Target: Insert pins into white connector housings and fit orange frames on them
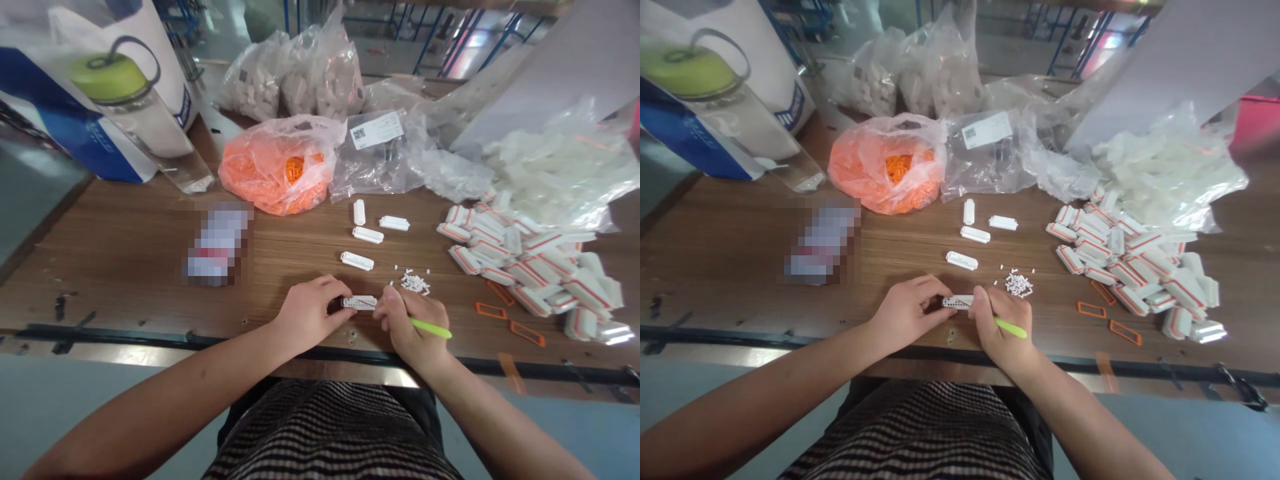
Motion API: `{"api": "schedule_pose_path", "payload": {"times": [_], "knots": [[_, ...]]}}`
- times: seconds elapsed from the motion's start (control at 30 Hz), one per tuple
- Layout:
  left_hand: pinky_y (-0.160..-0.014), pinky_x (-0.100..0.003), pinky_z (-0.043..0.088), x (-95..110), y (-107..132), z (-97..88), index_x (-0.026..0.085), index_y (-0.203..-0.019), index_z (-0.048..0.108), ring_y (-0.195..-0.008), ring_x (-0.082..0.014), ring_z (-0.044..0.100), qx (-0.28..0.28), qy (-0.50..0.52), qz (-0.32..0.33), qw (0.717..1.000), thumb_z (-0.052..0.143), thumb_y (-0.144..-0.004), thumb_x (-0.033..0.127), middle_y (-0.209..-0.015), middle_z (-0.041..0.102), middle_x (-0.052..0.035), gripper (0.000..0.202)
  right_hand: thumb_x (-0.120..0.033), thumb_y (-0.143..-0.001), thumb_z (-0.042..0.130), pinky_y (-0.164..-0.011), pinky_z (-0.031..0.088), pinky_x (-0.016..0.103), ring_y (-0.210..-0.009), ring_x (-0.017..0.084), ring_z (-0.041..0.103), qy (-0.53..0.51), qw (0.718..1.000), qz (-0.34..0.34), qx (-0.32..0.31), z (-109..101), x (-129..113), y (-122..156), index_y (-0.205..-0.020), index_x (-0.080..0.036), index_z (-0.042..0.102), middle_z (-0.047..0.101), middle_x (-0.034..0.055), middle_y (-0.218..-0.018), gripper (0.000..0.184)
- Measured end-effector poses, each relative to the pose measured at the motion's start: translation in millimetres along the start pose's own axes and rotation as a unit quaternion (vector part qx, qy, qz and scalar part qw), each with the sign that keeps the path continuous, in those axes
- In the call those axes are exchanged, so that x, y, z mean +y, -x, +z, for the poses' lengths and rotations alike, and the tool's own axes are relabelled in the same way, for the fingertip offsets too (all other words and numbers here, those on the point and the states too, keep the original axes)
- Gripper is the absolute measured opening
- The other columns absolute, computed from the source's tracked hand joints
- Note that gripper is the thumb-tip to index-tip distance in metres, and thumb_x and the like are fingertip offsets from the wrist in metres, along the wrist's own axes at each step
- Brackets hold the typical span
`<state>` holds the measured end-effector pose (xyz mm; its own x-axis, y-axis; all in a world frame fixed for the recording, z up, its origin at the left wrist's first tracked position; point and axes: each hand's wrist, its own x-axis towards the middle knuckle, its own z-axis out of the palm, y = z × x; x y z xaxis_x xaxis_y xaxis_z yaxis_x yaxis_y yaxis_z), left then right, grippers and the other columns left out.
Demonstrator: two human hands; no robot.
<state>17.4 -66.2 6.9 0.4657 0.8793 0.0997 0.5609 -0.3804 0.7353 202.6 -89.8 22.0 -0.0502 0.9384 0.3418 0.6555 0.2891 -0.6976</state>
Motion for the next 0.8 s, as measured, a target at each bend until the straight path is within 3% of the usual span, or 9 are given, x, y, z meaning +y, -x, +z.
{"api": "schedule_pose_path", "payload": {"times": [0.17, 0.43, 0.8], "knots": [[-0.061, -0.025, 0.046, -1.1, 0.5, 0.8, 0.021, -0.091, 0.068, -0.062, -0.0109, 0.056, 0.009, 0.003, 0.003, 1.0, 0.069, -0.083, 0.028, -0.084, 0.066, 0.0008, 0.011, -0.025, -0.096, 0.043, -0.048, 0.043, 0.024, -0.04, 0.009, 0.055, 0.004, 1.0, -0.008, -0.015, -0.5, 1.9, 0.5, -0.054, -0.021, 0.059, 0.056, -0.0031, -0.043, 0.045], [-0.06, -0.025, 0.044, -1.1, 0.4, 0.0, 0.021, -0.093, 0.069, -0.062, -0.0106, 0.054, 0.001, 0.003, -0.003, 1.0, 0.071, -0.083, 0.027, -0.084, 0.066, 0.0015, 0.012, -0.023, -0.095, 0.045, -0.05, 0.042, 0.024, -0.042, 0.008, 0.056, -0.01, 1.0, 0.012, 0.014, -2.9, 3.4, 3.6, -0.053, -0.02, 0.059, 0.058, -0.0024, -0.046, 0.045], [-0.06, -0.025, 0.043, -1.9, 0.6, 0.2, 0.021, -0.092, 0.069, -0.06, -0.0101, 0.053, 0.001, 0.006, -0.003, 1.0, 0.072, -0.081, 0.026, -0.084, 0.066, 0.0018, 0.012, -0.019, -0.094, 0.047, -0.048, 0.042, 0.022, -0.042, 0.008, 0.056, -0.012, 0.999, -0.029, 0.022, -2.2, 3.8, 4.8, -0.056, -0.02, 0.06, 0.058, -0.0032, -0.046, 0.041]]}}
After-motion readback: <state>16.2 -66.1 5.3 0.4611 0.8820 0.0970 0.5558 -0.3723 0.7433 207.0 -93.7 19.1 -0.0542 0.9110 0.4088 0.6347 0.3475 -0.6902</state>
